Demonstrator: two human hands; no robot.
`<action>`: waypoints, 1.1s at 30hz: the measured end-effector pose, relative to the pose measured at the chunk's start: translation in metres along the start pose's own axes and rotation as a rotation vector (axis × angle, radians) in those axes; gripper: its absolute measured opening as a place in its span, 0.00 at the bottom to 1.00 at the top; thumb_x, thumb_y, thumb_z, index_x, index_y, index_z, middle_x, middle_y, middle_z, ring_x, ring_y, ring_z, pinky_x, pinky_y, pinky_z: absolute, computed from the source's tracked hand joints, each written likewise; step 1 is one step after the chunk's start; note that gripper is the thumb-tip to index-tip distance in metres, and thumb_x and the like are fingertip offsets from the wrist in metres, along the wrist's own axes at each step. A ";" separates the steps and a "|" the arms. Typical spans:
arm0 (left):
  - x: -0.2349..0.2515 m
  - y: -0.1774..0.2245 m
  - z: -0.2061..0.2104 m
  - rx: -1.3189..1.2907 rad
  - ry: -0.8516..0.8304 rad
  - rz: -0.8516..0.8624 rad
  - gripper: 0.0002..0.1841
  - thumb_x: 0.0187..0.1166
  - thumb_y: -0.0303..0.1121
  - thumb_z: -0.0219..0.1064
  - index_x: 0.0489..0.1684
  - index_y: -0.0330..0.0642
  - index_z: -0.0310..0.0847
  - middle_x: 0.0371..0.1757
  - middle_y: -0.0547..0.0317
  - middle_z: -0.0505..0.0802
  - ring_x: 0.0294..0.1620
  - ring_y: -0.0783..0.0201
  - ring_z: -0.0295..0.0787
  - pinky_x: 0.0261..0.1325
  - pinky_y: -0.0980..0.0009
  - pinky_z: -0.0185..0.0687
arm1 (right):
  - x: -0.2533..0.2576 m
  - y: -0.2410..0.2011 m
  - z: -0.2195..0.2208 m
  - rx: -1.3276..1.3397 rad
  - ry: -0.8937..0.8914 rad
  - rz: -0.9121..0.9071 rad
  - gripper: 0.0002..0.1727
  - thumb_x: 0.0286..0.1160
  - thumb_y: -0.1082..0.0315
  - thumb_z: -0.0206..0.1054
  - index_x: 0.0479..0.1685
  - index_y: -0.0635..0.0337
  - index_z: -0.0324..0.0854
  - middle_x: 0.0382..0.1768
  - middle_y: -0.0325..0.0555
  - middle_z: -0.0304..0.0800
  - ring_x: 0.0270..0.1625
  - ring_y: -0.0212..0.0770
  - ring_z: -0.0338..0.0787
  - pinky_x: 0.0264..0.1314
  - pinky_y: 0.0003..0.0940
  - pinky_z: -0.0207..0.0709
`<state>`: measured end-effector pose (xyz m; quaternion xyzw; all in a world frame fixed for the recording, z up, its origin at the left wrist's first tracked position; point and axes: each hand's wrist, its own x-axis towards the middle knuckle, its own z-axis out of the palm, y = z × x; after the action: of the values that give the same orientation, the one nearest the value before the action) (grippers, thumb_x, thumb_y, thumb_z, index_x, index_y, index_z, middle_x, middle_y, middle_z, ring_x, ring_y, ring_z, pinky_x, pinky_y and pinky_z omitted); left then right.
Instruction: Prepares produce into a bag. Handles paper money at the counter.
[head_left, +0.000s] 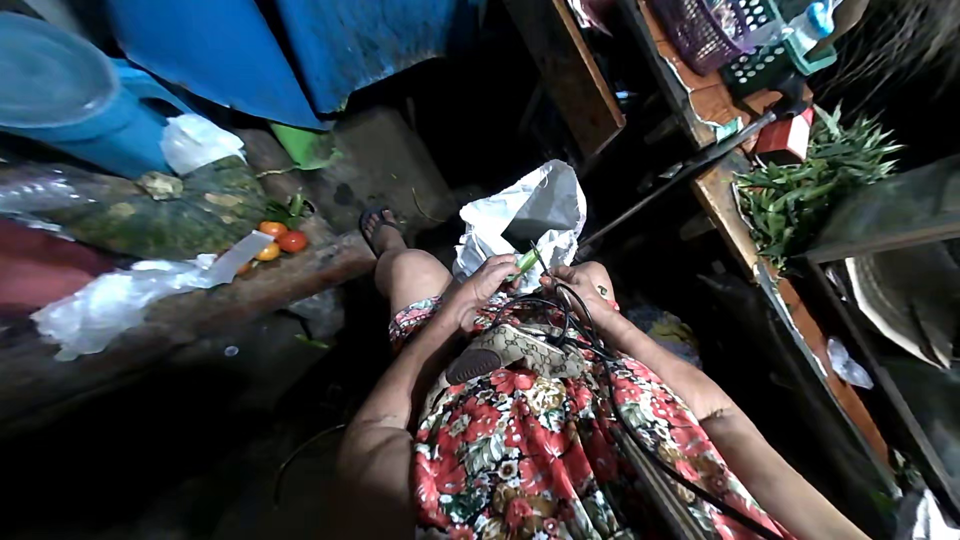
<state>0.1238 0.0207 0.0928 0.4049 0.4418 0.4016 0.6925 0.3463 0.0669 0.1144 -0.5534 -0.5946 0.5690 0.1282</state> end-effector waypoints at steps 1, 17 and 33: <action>-0.001 0.001 0.001 -0.002 0.001 -0.001 0.08 0.84 0.29 0.52 0.35 0.42 0.76 0.25 0.64 0.82 0.26 0.74 0.76 0.32 0.77 0.73 | 0.001 0.000 0.000 -0.006 0.000 -0.001 0.15 0.85 0.60 0.66 0.57 0.62 0.84 0.36 0.45 0.90 0.36 0.33 0.86 0.44 0.32 0.82; 0.038 -0.034 -0.011 -0.082 -0.019 0.045 0.07 0.88 0.30 0.59 0.40 0.38 0.79 0.29 0.60 0.87 0.27 0.70 0.82 0.34 0.76 0.79 | -0.001 -0.003 0.003 -0.043 0.037 -0.050 0.14 0.81 0.70 0.69 0.61 0.64 0.82 0.39 0.44 0.91 0.36 0.30 0.87 0.45 0.30 0.82; 0.037 -0.032 -0.010 -0.001 0.016 0.025 0.08 0.88 0.31 0.59 0.41 0.36 0.79 0.30 0.59 0.84 0.29 0.69 0.80 0.37 0.73 0.79 | -0.006 0.004 0.001 -0.005 -0.028 -0.024 0.16 0.88 0.61 0.63 0.62 0.64 0.82 0.37 0.46 0.90 0.34 0.35 0.88 0.41 0.32 0.85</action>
<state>0.1312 0.0451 0.0502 0.4068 0.4421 0.4138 0.6840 0.3494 0.0607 0.1137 -0.5387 -0.6043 0.5735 0.1254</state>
